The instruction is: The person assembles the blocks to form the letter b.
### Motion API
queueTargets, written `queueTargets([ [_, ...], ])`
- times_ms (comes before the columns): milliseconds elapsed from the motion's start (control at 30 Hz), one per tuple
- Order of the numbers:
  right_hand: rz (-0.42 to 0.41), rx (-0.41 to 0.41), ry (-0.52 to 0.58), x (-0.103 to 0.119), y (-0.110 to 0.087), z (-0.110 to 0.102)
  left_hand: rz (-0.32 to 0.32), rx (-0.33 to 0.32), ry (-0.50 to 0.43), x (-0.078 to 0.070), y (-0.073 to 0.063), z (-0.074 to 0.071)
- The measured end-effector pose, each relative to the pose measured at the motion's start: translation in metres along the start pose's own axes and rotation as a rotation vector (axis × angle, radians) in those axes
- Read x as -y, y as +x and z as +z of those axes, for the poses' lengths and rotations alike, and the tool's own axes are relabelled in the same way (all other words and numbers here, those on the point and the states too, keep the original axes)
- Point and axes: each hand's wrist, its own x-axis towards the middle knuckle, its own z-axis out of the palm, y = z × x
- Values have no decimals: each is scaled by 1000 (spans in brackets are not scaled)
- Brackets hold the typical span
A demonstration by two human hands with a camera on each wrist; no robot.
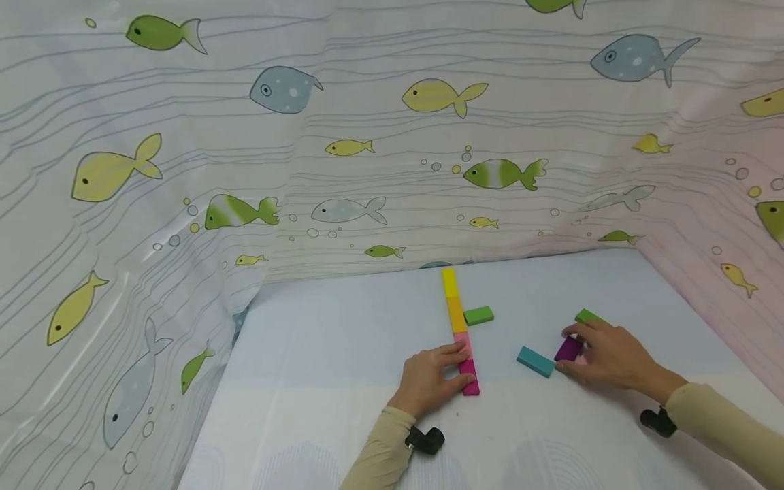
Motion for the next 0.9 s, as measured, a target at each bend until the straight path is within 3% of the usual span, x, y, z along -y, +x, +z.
queueTargets([
  [233, 43, 23, 54, 6, 6, -1, 1, -10, 0, 0, 0, 0],
  [567, 143, 73, 36, 9, 15, 1, -7, 3, 9, -1, 0, 0],
  [900, 122, 40, 61, 6, 25, 7, -1, -3, 0, 0, -1, 1],
])
